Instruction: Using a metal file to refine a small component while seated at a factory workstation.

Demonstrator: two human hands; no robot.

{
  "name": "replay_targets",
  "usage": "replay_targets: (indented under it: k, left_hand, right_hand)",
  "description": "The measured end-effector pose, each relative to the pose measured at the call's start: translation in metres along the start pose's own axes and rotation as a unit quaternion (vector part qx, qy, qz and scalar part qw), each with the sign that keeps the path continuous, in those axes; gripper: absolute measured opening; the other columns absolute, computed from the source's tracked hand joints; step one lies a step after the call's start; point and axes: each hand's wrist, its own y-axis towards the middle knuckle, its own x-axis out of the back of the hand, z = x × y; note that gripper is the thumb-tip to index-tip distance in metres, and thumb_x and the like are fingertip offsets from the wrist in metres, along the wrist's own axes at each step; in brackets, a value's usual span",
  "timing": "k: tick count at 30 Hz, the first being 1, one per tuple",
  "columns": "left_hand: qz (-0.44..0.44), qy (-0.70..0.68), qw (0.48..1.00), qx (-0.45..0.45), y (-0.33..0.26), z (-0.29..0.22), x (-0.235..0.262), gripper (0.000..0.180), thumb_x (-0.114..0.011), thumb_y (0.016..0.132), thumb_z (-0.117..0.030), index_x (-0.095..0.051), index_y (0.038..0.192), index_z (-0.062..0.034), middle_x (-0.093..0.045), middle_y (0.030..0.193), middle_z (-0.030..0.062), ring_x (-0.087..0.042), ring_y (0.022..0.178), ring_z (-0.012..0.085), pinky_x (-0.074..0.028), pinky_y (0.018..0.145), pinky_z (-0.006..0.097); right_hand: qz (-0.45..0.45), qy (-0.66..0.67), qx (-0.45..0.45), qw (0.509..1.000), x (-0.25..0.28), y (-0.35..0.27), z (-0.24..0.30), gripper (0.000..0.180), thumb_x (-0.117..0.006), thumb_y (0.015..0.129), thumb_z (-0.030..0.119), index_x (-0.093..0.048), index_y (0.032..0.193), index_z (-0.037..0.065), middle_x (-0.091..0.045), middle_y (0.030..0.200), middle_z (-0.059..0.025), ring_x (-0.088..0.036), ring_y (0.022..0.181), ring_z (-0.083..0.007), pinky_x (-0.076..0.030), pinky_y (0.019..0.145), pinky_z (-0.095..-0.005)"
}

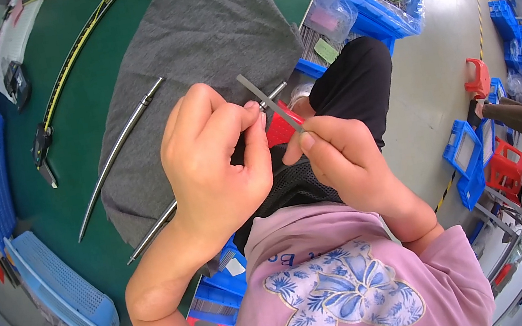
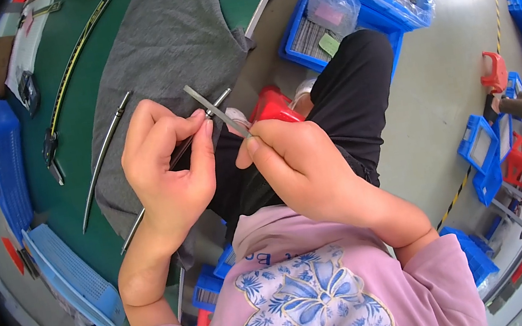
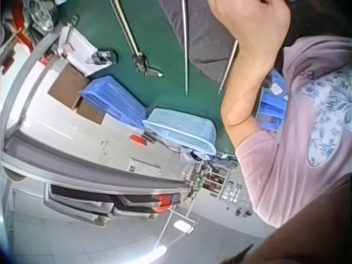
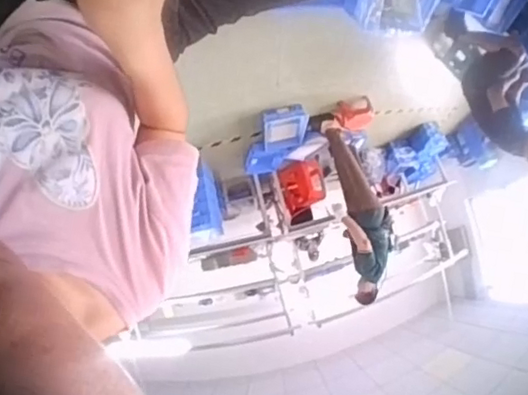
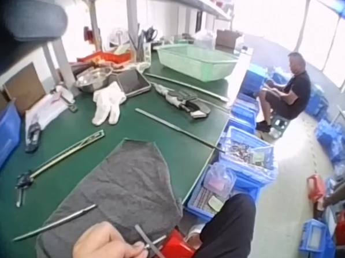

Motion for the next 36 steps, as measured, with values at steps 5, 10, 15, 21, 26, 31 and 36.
replay_targets:
  k: [5, 10, 15, 21, 26, 31, 36]
  left_hand:
    - [0.001, -0.009, 1.0, 0.011, 0.001, -0.002, -0.001, 0.015, -0.069, 0.067, 0.008, -0.057, 0.071, -0.0012, -0.046, 0.068, 0.0079, -0.049, 0.06, 0.0248, -0.038, 0.051, 0.035]
    - [0.006, -0.01, 1.0, 0.002, 0.0, -0.001, 0.0, 0.016, -0.069, 0.067, 0.007, -0.056, 0.07, -0.0015, -0.046, 0.068, 0.0078, -0.049, 0.06, 0.0246, -0.038, 0.052, 0.035]
    - [0.0, -0.016, 1.0, 0.023, -0.001, -0.002, -0.002, 0.016, -0.069, 0.067, 0.008, -0.056, 0.069, -0.0017, -0.046, 0.067, 0.0072, -0.049, 0.06, 0.0246, -0.038, 0.052, 0.035]
    - [0.004, 0.002, 1.0, 0.002, 0.001, -0.002, 0.0, 0.017, -0.069, 0.067, 0.008, -0.056, 0.07, -0.002, -0.046, 0.068, 0.0075, -0.049, 0.06, 0.0246, -0.038, 0.051, 0.035]
    - [0.009, -0.008, 1.0, 0.011, 0.001, -0.001, 0.0, 0.017, -0.069, 0.067, 0.008, -0.056, 0.069, -0.0019, -0.046, 0.068, 0.0078, -0.049, 0.06, 0.0246, -0.037, 0.051, 0.035]
    - [0.01, -0.003, 1.0, 0.024, 0.0, -0.003, 0.002, 0.016, -0.069, 0.067, 0.008, -0.056, 0.068, -0.0014, -0.046, 0.068, 0.0082, -0.048, 0.059, 0.0248, -0.037, 0.051, 0.035]
    - [0.009, 0.002, 1.0, 0.006, 0.002, -0.002, 0.001, 0.016, -0.069, 0.067, 0.008, -0.056, 0.069, -0.0006, -0.046, 0.067, 0.0084, -0.048, 0.058, 0.0249, -0.036, 0.05, 0.035]
  right_hand:
    - [-0.017, -0.02, 0.01, 1.0, -0.008, 0.007, 0.005, 0.023, -0.047, 0.093, 0.01, -0.061, 0.081, -0.004, -0.063, 0.071, -0.0152, -0.063, 0.068, -0.028, -0.048, 0.065, -0.0351]
    - [-0.012, 0.003, 0.01, 1.0, -0.006, 0.008, 0.004, 0.022, -0.046, 0.093, 0.009, -0.06, 0.082, -0.005, -0.063, 0.073, -0.0158, -0.063, 0.07, -0.0287, -0.048, 0.066, -0.0352]
    - [0.005, 0.022, -0.006, 1.0, -0.008, 0.002, 0.0, 0.025, -0.044, 0.097, 0.011, -0.059, 0.082, -0.003, -0.049, 0.064, -0.0038, -0.046, 0.058, -0.0151, -0.034, 0.055, -0.0291]
    - [-0.016, 0.034, 0.05, 0.998, -0.016, 0.015, -0.001, 0.028, -0.042, 0.101, 0.013, -0.057, 0.083, 0.0, -0.036, 0.055, 0.0086, -0.029, 0.047, -0.0004, -0.02, 0.044, -0.022]
    - [-0.009, 0.02, 0.002, 1.0, -0.008, 0.003, -0.003, 0.023, -0.047, 0.094, 0.011, -0.059, 0.081, -0.003, -0.062, 0.073, -0.0152, -0.062, 0.069, -0.0299, -0.048, 0.065, -0.0366]
    - [-0.008, 0.026, 0.025, 0.999, -0.015, 0.011, -0.004, 0.028, -0.044, 0.1, 0.015, -0.058, 0.081, 0.0, -0.037, 0.055, 0.008, -0.031, 0.048, -0.0016, -0.022, 0.045, -0.022]
    - [-0.005, 0.002, 0.022, 1.0, -0.009, 0.01, 0.002, 0.024, -0.048, 0.093, 0.011, -0.06, 0.079, -0.003, -0.063, 0.071, -0.0155, -0.063, 0.069, -0.0316, -0.048, 0.066, -0.0381]
